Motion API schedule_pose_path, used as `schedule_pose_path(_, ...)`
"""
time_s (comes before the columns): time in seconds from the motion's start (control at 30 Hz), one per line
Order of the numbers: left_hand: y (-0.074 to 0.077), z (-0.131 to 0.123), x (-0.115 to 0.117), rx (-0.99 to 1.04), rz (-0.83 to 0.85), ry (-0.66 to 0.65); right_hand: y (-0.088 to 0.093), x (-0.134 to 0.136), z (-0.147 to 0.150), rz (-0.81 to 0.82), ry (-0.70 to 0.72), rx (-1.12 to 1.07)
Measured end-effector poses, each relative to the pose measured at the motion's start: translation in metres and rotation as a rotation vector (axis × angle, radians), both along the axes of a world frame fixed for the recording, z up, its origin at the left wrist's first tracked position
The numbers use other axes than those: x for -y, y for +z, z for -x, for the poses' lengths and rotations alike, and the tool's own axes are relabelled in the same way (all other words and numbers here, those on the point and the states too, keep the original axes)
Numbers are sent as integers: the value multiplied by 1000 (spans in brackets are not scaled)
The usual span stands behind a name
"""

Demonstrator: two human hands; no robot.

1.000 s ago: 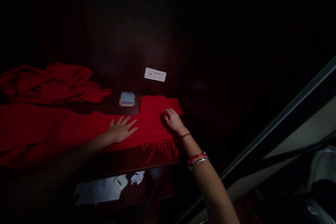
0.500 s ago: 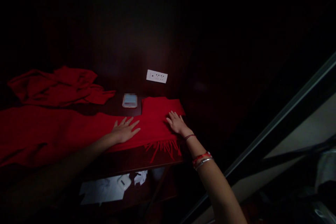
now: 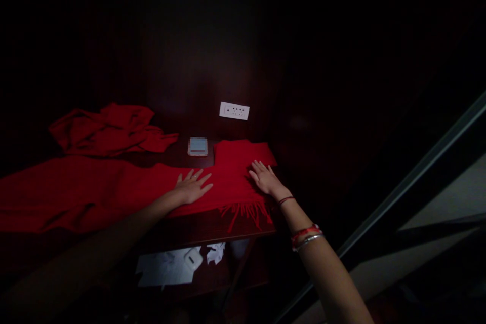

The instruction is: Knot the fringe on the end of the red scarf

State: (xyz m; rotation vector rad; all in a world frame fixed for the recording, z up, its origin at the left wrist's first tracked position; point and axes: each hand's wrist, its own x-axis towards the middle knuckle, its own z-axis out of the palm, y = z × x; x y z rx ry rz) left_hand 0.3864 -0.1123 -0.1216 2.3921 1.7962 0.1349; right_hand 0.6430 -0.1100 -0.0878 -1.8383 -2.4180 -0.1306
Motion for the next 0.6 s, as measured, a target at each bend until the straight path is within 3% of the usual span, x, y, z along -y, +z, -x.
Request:
schedule_pose_path(0.17,0,1,0,-14,8,7,-10,-22,39,119,60,-25)
schedule_pose_path(0.3,0,1,-1,-22,13,7,-18,-31,23,189,-67,12)
schedule_pose_path(0.47,-3,0,-4,-17,12,20,-4,-19,3,69,-163,16)
schedule_pose_path(0.6,-3,0,-4,-8,22,14,1,3,44,-48,12,-129)
